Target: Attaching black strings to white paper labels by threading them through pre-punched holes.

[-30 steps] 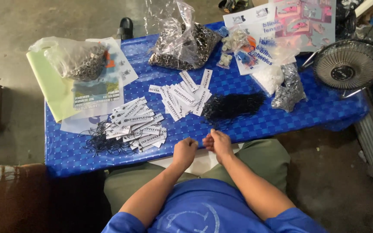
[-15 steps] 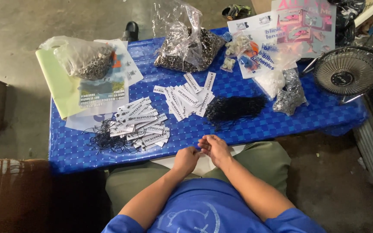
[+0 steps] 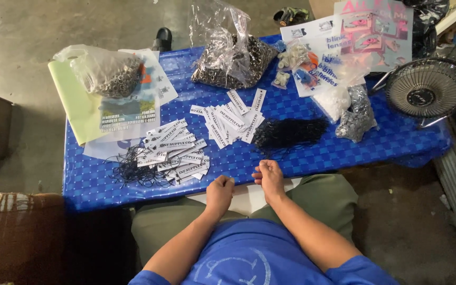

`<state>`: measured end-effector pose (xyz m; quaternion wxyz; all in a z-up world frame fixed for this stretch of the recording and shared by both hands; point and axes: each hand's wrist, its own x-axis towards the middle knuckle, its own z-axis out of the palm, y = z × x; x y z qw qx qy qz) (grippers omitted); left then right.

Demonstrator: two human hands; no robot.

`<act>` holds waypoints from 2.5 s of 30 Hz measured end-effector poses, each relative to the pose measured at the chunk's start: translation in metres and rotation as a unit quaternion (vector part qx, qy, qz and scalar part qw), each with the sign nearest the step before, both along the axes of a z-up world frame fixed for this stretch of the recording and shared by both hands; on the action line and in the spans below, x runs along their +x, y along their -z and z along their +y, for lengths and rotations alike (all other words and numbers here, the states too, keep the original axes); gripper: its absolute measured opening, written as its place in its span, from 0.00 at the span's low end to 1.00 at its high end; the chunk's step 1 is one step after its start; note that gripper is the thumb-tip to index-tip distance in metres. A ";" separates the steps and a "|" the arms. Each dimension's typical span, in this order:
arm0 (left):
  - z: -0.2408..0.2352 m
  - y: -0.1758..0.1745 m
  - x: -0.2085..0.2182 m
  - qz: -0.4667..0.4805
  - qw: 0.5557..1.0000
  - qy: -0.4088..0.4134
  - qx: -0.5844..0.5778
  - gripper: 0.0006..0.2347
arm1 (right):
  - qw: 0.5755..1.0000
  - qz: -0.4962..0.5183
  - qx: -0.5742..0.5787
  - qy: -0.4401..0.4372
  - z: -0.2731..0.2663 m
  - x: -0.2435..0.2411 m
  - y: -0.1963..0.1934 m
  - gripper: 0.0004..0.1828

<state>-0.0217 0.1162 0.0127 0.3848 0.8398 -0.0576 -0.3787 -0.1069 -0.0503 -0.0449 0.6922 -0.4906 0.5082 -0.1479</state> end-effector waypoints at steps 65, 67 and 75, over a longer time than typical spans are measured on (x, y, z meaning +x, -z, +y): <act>0.024 0.068 -0.009 -0.343 0.875 0.313 0.140 0.06 | 0.939 -0.222 0.260 0.038 -0.056 -0.010 0.045 0.09; 0.026 0.069 -0.005 -0.346 0.871 0.315 0.150 0.06 | 0.939 -0.226 0.255 0.045 -0.060 -0.009 0.043 0.09; 0.032 0.072 0.003 -0.356 0.875 0.278 0.176 0.05 | 0.932 -0.246 0.264 0.040 -0.061 -0.008 0.041 0.07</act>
